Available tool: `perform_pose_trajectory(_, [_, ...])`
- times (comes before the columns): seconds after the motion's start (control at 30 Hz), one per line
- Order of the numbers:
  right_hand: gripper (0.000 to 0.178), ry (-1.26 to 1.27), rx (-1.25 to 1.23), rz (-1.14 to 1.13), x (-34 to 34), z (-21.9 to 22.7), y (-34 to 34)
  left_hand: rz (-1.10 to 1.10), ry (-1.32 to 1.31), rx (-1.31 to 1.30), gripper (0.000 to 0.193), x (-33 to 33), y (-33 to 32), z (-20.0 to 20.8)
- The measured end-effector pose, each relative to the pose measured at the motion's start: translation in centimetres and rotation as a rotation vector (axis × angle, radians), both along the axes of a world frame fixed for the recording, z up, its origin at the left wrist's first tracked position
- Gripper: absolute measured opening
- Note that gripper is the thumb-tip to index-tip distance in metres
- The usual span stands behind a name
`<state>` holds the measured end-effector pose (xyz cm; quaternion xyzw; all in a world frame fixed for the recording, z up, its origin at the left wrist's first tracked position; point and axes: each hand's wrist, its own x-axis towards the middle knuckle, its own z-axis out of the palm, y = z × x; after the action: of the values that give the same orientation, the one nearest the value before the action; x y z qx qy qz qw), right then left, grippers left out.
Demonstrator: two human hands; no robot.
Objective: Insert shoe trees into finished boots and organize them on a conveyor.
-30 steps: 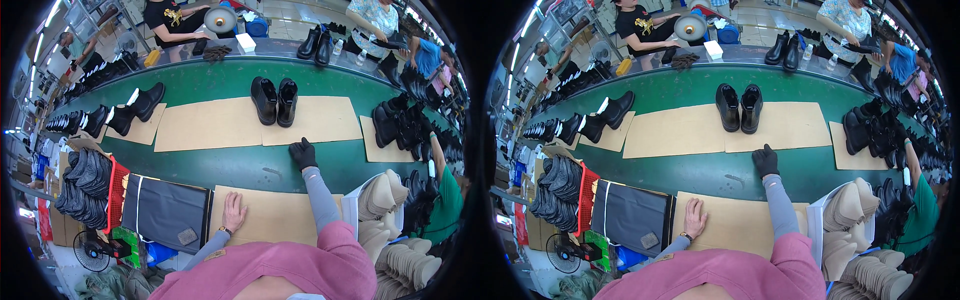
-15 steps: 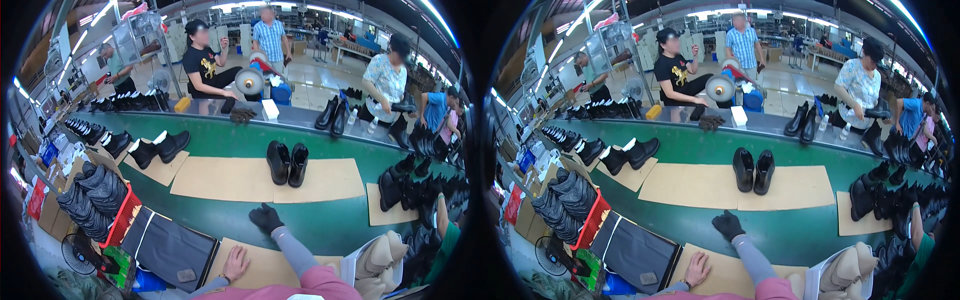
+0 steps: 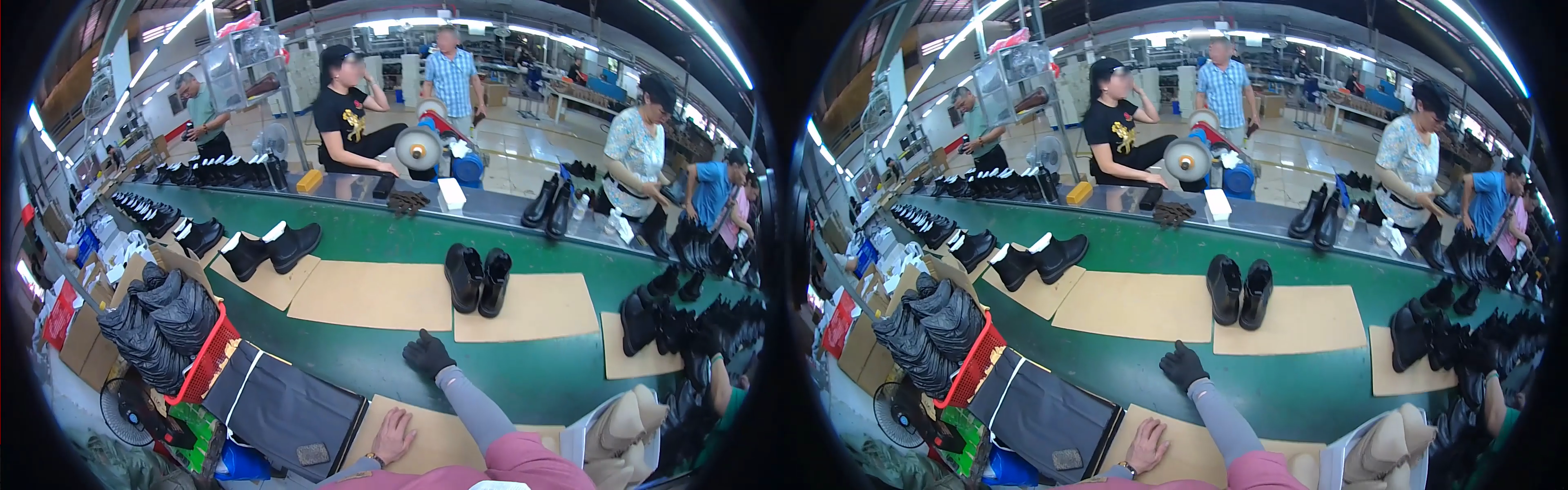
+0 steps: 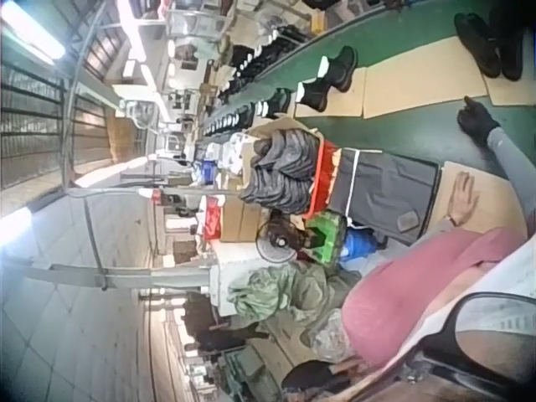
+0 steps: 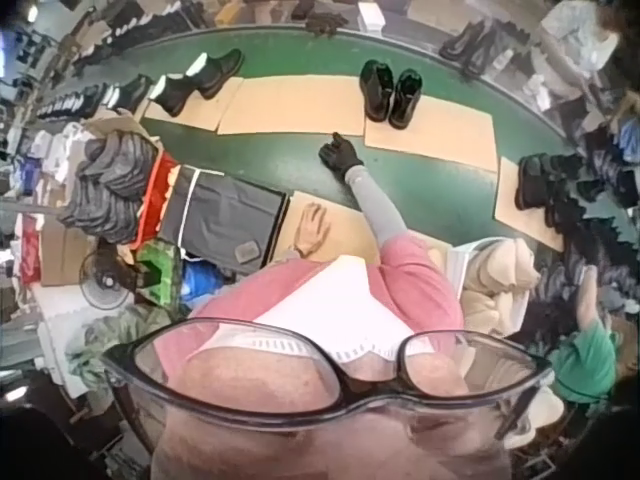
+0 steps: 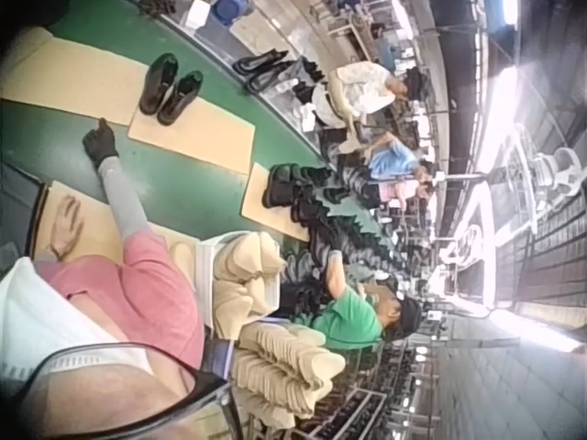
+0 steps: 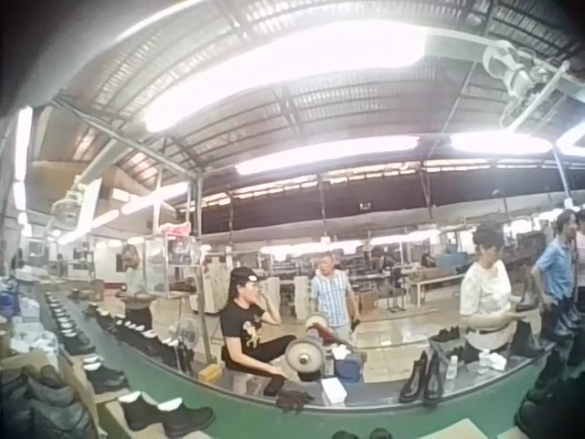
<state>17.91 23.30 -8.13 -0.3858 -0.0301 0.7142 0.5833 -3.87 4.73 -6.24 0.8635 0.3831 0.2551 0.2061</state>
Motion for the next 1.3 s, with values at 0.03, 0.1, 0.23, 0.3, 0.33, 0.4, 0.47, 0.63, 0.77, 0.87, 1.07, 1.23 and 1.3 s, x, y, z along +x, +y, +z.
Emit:
perform_pose_trajectory(0.03, [0.072, 0.015, -0.031, -0.037, 0.0, 0.5, -1.7, -0.037, 0.015, -0.031, 0.051, 0.0, 0.1, 0.2])
perform_pose_trajectory(0.1, [0.066, -0.184, -0.052, 0.139, -0.5, 2.4, -5.4, -0.011, 0.01, -0.039, 0.049, -0.1, -0.1, 0.5])
perform_pose_trajectory(0.23, [0.056, -1.225, 0.286, 0.249, -2.8, 4.6, -14.8, -0.007, -0.044, -0.018, 0.05, -0.6, -0.6, -0.2])
perform_pose_trajectory(0.3, [0.056, -1.37, 0.344, 0.328, -3.4, 7.2, -20.3, -0.012, -0.037, -0.005, 0.05, -0.9, -0.2, -0.9])
perform_pose_trajectory(0.33, [0.055, -1.464, 0.32, 0.43, -3.2, 8.2, -22.2, -0.01, -0.02, 0.003, 0.05, -0.8, 0.1, -0.8])
perform_pose_trajectory(0.4, [0.053, -1.696, 0.477, 0.377, -3.7, 6.5, -26.3, -0.03, -0.012, -0.006, 0.049, -0.8, 0.2, -0.5])
perform_pose_trajectory(0.47, [0.055, -1.639, 0.419, 0.403, -4.2, 6.8, -29.6, -0.034, -0.012, -0.018, 0.049, -0.9, 0.5, -1.4])
perform_pose_trajectory(0.63, [0.065, -2.04, 0.523, 0.37, -5.8, 2.5, -35.2, -0.059, -0.018, 0.006, 0.048, 0.1, 0.4, -1.6])
perform_pose_trajectory(0.77, [0.054, -2.071, 0.482, 0.287, -6.2, 3.3, -35.3, -0.06, -0.001, 0.022, 0.047, 0.2, 0.2, -2.0])
perform_pose_trajectory(0.87, [0.052, -1.975, 0.423, 0.195, -5.7, 4.8, -36.3, -0.059, 0.001, 0.04, 0.047, 0.1, 0.1, -2.2])
perform_pose_trajectory(1.07, [0.047, -2.101, 0.215, -0.165, -1.9, 9.9, -42.3, -0.054, 0.02, 0.03, 0.046, -0.1, 0.0, -2.2])
perform_pose_trajectory(1.23, [0.056, -2.285, -0.168, -0.285, 1.9, 13.0, -48.3, -0.049, 0.012, 0.035, 0.046, -0.3, -0.1, -2.2])
perform_pose_trajectory(1.3, [0.055, -2.286, -0.307, -0.256, 2.4, 13.0, -49.7, -0.061, 0.009, 0.04, 0.046, -0.2, -0.1, -2.0])
